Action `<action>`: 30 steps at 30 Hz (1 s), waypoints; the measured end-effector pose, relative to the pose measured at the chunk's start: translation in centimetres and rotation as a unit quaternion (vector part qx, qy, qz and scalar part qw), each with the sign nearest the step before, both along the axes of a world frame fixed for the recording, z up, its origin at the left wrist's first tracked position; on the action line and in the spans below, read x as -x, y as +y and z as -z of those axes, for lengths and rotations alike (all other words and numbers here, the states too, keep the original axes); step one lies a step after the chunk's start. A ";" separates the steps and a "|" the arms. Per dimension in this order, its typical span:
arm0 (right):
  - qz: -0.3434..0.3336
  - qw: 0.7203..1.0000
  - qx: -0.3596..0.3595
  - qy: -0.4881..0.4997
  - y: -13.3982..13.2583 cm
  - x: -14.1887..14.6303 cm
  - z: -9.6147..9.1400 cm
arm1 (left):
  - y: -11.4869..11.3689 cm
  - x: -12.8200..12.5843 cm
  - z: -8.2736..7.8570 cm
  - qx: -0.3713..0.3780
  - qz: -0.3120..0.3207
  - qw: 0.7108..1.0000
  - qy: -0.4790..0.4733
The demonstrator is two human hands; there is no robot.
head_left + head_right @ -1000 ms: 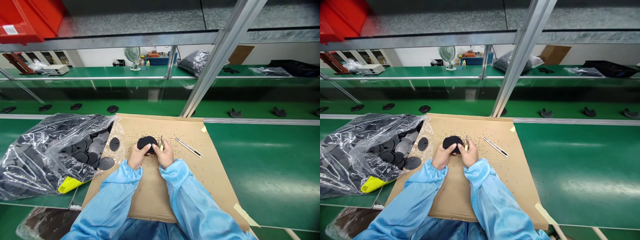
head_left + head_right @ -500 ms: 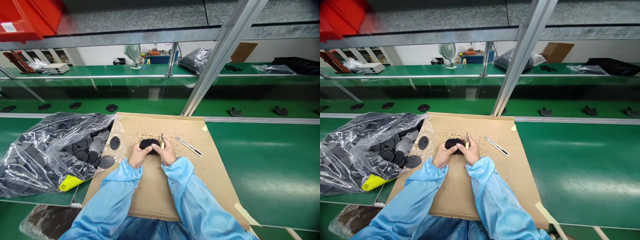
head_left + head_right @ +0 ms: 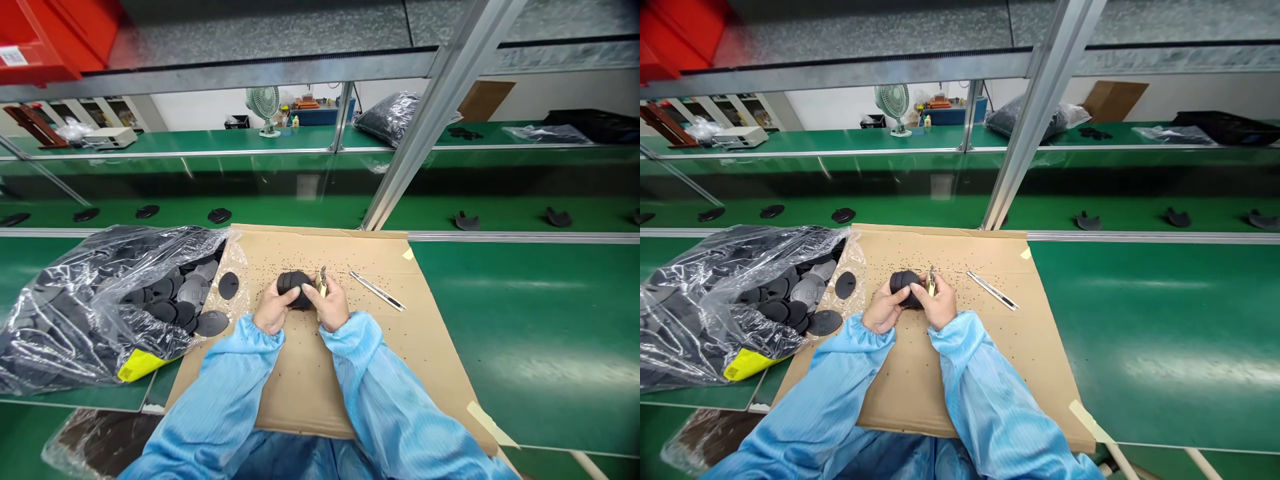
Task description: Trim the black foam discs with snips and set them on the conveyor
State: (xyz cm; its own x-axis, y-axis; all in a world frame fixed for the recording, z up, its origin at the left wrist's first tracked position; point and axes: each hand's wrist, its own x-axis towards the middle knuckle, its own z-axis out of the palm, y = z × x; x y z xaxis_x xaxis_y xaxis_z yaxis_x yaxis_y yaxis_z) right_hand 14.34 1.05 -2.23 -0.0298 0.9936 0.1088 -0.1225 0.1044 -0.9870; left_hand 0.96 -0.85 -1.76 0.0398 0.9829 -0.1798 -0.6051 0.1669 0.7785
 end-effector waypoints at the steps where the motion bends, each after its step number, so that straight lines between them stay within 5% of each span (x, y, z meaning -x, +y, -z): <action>1: -0.021 1.000 -0.019 0.004 -0.1 0.0 0.0 | 0.1 0.3 0.0 0.030 0.009 0.999 -0.018; 4: -0.047 0.996 -0.070 -0.024 -0.6 0.0 0.1 | 0.5 1.1 -0.1 0.092 0.039 0.993 -0.056; 8: 0.005 0.986 -0.130 -0.107 -1.1 0.0 -0.2 | 0.4 1.4 -0.4 0.118 0.088 0.984 -0.096; 22: 0.016 0.950 -0.254 -0.179 -1.6 0.0 -1.4 | 0.2 1.9 -0.4 0.103 0.155 0.973 -0.137; 30: 0.034 0.957 -0.199 -0.206 -1.9 -1.0 -0.4 | -0.2 0.7 -1.5 0.027 0.071 0.995 -0.070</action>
